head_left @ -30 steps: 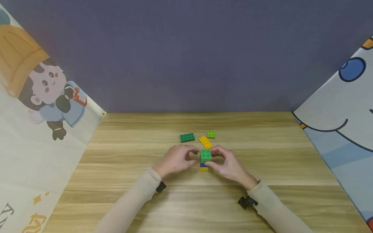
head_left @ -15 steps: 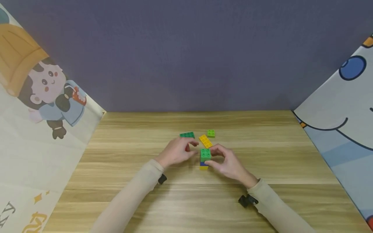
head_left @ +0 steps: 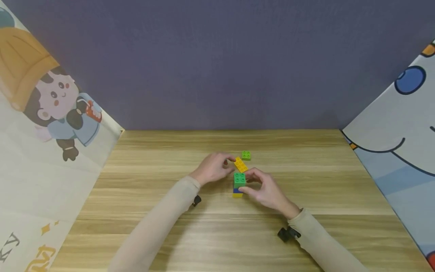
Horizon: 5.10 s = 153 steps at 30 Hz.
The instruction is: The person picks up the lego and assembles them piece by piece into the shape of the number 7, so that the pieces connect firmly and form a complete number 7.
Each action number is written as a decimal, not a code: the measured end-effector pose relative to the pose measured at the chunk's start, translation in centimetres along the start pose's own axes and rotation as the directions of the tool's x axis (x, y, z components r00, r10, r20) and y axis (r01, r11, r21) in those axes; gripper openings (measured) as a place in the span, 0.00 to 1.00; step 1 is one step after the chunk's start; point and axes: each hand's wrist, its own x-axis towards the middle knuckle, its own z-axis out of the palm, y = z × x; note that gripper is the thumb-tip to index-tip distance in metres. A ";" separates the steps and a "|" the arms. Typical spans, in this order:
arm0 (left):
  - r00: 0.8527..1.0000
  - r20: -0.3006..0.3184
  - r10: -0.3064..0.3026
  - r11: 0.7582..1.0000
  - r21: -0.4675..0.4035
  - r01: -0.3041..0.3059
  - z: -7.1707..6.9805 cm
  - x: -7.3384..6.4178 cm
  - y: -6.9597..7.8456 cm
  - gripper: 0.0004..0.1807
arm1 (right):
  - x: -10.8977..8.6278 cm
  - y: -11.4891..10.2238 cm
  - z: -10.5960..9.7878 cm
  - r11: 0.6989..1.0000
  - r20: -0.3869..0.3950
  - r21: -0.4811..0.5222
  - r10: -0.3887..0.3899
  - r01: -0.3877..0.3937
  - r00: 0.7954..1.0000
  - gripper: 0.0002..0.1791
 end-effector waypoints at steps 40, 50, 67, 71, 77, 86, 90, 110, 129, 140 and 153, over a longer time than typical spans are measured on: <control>0.995 0.089 0.032 0.979 0.198 -0.050 2.8 3.7 0.0 0.21 | 0.0 0.4 0.4 0.999 -0.015 0.032 -0.013 0.014 1.000 0.18; 0.994 0.108 0.000 0.983 0.182 -0.019 2.6 3.3 -0.6 0.21 | -0.2 0.4 0.3 0.999 -0.014 0.043 -0.001 0.001 1.000 0.18; 1.000 0.016 0.009 0.998 0.054 -0.010 0.4 0.9 -1.1 0.22 | -0.3 0.2 0.1 1.000 0.025 0.006 0.005 -0.005 1.000 0.23; 1.000 -0.014 0.014 0.998 0.063 -0.013 -0.2 0.2 -1.2 0.22 | -0.2 0.2 0.1 1.000 0.020 0.002 -0.016 0.016 1.000 0.24; 0.999 -0.047 0.025 0.997 0.078 -0.021 -0.9 -1.0 -0.9 0.22 | -0.1 0.1 0.2 1.000 0.011 -0.015 0.000 0.000 1.000 0.23; 0.996 -0.071 0.060 0.995 0.087 -0.053 -1.8 -2.5 -0.3 0.21 | -0.2 0.0 0.1 1.000 0.010 -0.029 0.005 -0.005 1.000 0.22; 0.996 -0.063 0.056 0.994 0.096 -0.050 -2.0 -2.9 -0.2 0.22 | -0.2 0.0 0.1 1.000 0.015 -0.030 0.007 -0.006 1.000 0.21; 0.984 -0.125 0.127 0.988 0.107 -0.114 -3.3 -5.0 1.3 0.21 | -0.3 -0.2 0.2 0.998 0.047 -0.004 0.056 -0.056 0.997 0.22; 0.969 -0.128 0.213 0.975 0.084 -0.204 -3.3 -6.5 3.3 0.20 | -0.2 -0.4 0.0 0.998 0.075 0.009 0.064 -0.064 0.995 0.24; 0.961 -0.103 0.257 0.966 0.049 -0.253 -3.1 -6.9 3.8 0.19 | -0.2 -0.1 0.0 0.997 0.085 0.023 0.067 -0.069 0.994 0.24; 0.936 -0.117 0.332 0.943 0.059 -0.328 -2.6 -6.9 3.6 0.15 | -0.3 -0.4 0.0 0.997 0.083 0.001 0.071 -0.072 0.994 0.23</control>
